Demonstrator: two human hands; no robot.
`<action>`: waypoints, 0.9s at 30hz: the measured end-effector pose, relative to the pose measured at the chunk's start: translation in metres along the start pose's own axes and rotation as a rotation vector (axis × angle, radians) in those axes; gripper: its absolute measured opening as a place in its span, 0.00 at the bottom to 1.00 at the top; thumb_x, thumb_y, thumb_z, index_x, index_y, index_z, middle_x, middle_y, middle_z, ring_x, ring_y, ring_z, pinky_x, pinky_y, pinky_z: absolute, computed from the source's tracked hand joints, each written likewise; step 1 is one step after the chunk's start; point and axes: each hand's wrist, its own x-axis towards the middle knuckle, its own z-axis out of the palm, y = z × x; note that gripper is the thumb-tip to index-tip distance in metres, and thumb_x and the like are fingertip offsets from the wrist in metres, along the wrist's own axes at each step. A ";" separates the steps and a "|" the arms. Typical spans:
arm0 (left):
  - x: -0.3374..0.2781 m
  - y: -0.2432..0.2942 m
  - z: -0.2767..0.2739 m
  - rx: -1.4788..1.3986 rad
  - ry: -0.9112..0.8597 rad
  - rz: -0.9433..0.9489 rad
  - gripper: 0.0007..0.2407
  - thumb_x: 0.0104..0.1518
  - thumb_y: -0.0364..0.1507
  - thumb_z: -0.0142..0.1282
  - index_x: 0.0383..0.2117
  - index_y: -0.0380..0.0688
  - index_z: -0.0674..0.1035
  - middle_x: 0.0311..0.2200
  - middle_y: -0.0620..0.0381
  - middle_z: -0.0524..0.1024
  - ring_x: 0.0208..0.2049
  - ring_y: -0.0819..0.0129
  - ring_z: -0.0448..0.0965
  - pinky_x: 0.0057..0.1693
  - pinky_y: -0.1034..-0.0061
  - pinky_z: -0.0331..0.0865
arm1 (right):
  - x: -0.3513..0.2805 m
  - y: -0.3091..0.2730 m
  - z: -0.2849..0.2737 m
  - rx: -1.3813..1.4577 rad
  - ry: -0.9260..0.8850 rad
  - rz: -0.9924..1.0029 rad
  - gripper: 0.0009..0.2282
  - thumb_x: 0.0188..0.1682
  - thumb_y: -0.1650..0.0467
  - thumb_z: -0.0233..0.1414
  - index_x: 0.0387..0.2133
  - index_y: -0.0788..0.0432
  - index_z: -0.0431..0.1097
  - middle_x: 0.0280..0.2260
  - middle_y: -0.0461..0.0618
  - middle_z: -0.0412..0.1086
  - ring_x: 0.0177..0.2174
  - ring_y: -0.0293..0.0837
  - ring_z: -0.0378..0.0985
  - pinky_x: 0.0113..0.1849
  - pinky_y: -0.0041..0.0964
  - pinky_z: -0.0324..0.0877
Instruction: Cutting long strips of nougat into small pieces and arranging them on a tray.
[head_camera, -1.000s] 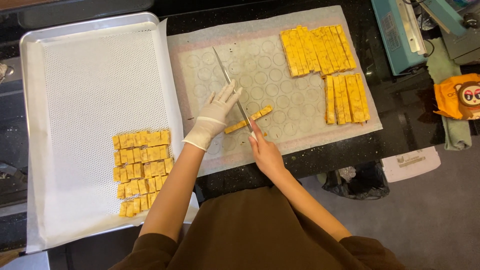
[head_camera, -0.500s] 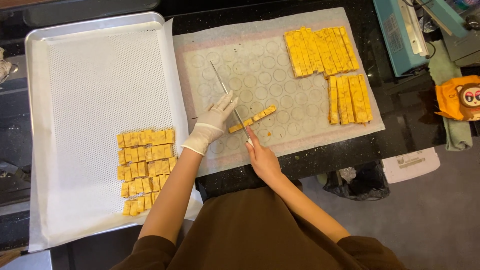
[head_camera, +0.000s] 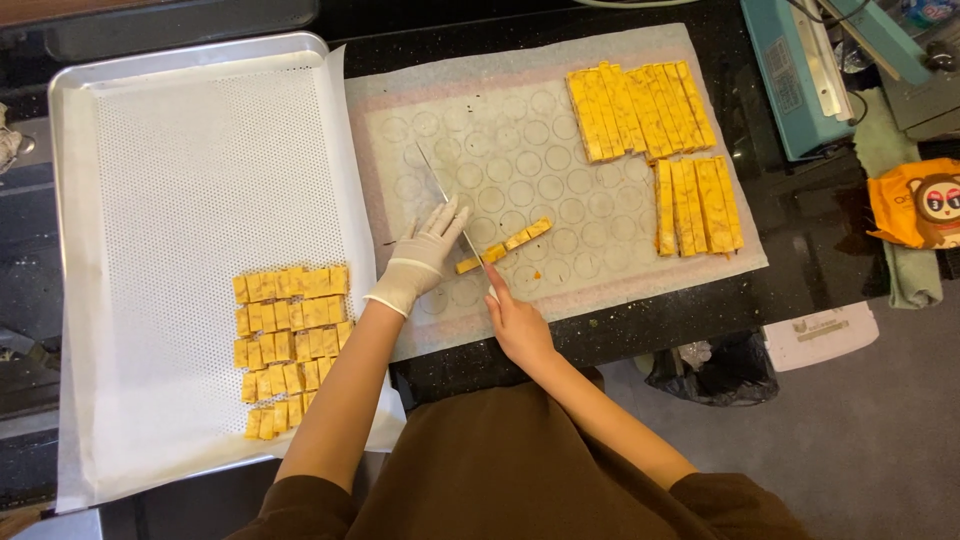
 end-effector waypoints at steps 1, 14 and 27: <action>0.001 -0.001 0.003 0.001 -0.001 -0.003 0.38 0.48 0.20 0.47 0.69 0.60 0.45 0.71 0.56 0.36 0.70 0.62 0.41 0.67 0.47 0.45 | 0.000 -0.001 -0.001 0.001 -0.003 -0.002 0.22 0.57 0.62 0.30 0.67 0.42 0.39 0.43 0.74 0.70 0.42 0.69 0.75 0.42 0.57 0.71; -0.014 0.028 0.061 -0.217 0.269 -0.169 0.35 0.47 0.34 0.52 0.66 0.54 0.53 0.61 0.54 0.57 0.60 0.55 0.63 0.64 0.53 0.56 | 0.004 0.043 -0.006 0.342 0.091 0.013 0.23 0.57 0.63 0.32 0.66 0.47 0.43 0.36 0.70 0.66 0.34 0.63 0.70 0.35 0.50 0.69; 0.027 0.034 0.079 -0.155 0.491 -0.173 0.14 0.53 0.40 0.55 0.46 0.63 0.75 0.39 0.63 0.72 0.47 0.62 0.72 0.51 0.65 0.67 | -0.056 0.099 -0.018 0.572 0.320 0.079 0.23 0.56 0.67 0.33 0.66 0.56 0.43 0.16 0.52 0.66 0.11 0.43 0.69 0.14 0.32 0.68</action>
